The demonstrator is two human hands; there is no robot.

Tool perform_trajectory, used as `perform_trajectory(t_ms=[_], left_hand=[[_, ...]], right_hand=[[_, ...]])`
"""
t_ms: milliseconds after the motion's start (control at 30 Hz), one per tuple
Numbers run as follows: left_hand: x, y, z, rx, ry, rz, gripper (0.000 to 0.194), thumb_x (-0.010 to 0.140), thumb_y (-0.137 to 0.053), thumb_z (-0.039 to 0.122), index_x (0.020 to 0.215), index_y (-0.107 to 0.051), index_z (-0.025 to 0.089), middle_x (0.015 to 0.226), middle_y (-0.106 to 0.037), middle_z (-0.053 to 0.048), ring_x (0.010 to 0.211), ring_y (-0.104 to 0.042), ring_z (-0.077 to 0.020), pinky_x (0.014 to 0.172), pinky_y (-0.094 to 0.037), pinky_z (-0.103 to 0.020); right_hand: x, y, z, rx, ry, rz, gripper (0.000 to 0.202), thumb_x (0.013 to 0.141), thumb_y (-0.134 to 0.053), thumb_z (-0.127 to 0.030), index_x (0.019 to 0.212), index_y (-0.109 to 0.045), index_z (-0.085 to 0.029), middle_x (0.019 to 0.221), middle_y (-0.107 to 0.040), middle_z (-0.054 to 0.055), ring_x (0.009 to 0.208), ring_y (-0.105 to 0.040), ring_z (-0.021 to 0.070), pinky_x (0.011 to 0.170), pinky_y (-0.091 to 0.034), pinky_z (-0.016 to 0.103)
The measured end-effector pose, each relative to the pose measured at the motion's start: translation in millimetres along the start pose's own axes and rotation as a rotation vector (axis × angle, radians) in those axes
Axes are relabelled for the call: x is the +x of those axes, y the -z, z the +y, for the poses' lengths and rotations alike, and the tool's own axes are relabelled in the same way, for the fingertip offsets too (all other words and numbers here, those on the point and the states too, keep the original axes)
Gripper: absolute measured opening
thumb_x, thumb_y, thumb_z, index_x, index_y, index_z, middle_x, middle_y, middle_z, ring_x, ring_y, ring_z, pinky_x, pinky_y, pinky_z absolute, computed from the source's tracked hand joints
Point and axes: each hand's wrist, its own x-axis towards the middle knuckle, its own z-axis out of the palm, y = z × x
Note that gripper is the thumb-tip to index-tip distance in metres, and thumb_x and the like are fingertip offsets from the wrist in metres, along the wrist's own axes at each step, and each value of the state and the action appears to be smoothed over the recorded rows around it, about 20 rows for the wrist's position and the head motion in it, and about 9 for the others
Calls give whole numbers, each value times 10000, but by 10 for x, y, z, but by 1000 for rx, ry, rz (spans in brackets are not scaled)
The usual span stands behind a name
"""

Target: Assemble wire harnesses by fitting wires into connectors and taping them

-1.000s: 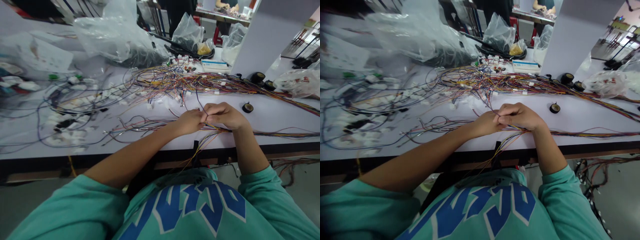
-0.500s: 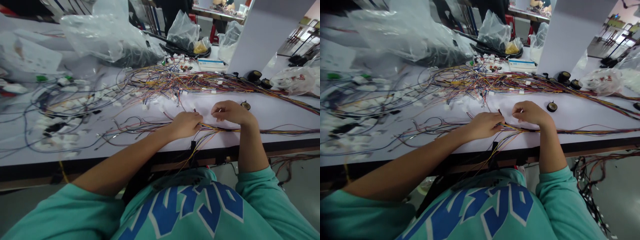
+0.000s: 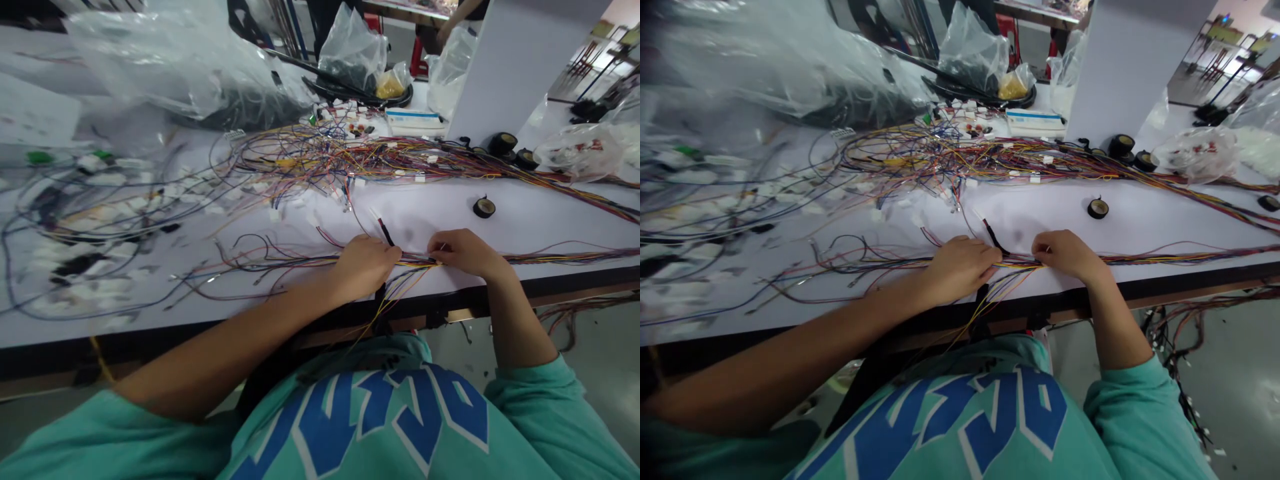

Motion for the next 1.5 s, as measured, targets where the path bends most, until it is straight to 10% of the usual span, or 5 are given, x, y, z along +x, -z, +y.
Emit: perform_trajectory(t_ms=[500,900,1233,1500], left_hand=[[-192,-130,95,227,-183,269,157,782,-452,108,767,-592,180,604,-587,-47,658,-546,-178,556,-309,-285],[-190,-76,117,186,-124,171,173,778,-441,93,755,-596,165,634,-596,-62,684,-555,-179,552,-322,-282],[-263,76,122,-112,112,-73,323,853,-331,311,902,-602,143,814,-644,-84,769,-584,-193,633,-415,-297],[147,67,178,-195,187,-8,308,823,-376,322,814,-639,163,804,-655,-78,823,-582,-216,654,-402,-301]], right_hand=[[-96,-199,-133,-346,-27,22,226,803,-414,-207,831,-638,-189,922,-626,48,782,-560,154,587,-315,231],[-41,-272,-225,-693,150,-65,223,844,-378,-155,889,-597,-166,920,-588,104,862,-541,188,522,-319,243],[86,-331,203,16,179,124,75,682,-469,-114,679,-540,-137,679,-545,14,597,-454,77,564,-346,193],[89,-341,264,448,96,94,108,643,-488,-226,652,-545,-134,585,-499,-17,533,-419,62,519,-329,195]])
